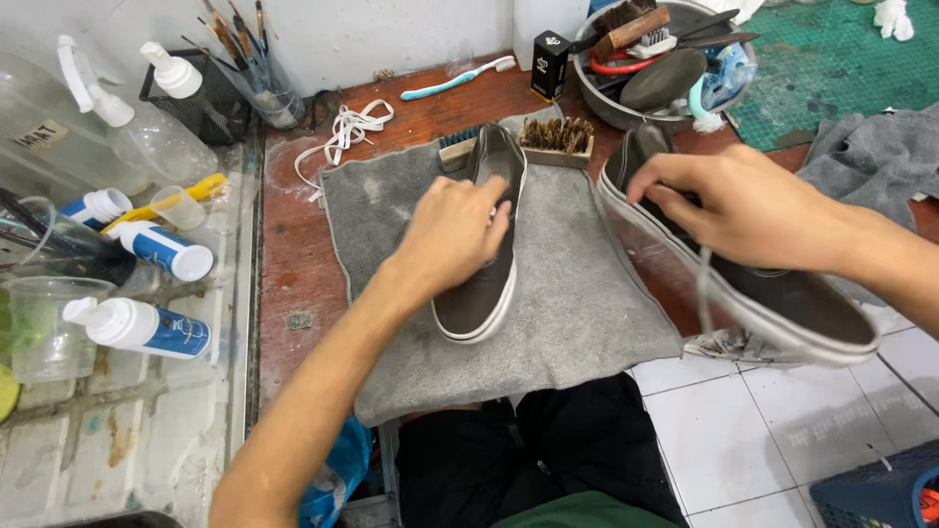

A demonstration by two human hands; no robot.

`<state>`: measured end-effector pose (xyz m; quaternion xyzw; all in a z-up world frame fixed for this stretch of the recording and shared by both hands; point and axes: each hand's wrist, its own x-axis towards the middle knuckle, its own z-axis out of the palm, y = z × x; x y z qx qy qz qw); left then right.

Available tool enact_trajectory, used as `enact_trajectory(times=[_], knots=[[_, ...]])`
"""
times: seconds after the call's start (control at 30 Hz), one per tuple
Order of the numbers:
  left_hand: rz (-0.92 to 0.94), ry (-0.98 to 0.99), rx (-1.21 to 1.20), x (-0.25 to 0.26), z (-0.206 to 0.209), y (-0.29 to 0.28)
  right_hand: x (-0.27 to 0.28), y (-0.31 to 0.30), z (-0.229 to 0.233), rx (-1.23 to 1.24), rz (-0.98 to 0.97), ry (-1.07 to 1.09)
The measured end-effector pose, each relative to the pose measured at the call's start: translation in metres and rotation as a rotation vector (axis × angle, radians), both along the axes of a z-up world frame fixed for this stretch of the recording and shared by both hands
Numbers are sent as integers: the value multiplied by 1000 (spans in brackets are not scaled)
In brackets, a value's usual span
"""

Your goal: The person laces a pair of black canvas shoes with white laces. They thread the laces through the eyelets on both shoes, pull them tight, and tie them into knots. The person then flips one shoe over to show the sole.

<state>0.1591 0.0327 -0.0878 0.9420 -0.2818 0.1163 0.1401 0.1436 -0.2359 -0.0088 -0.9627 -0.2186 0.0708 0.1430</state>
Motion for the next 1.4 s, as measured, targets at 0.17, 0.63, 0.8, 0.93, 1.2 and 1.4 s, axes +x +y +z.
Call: enact_trajectory(times=[0.17, 0.63, 0.8, 0.93, 1.2, 1.4], knots=[[24, -134, 86, -11, 23, 20, -2, 40, 8, -135, 116, -298], [400, -292, 396, -31, -16, 97, 52, 168, -64, 439, 342, 38], [256, -439, 227, -45, 15, 68, 29, 131, -31, 473, 506, -92], [-56, -77, 10, -43, 4, 40, 38, 102, -64, 391, 607, -220], [-264, 153, -288, -28, 34, 44, 46, 98, -86, 647, 523, -192], [-48, 303, -663, -36, 12, 42, 44, 85, -99, 771, 449, -254]])
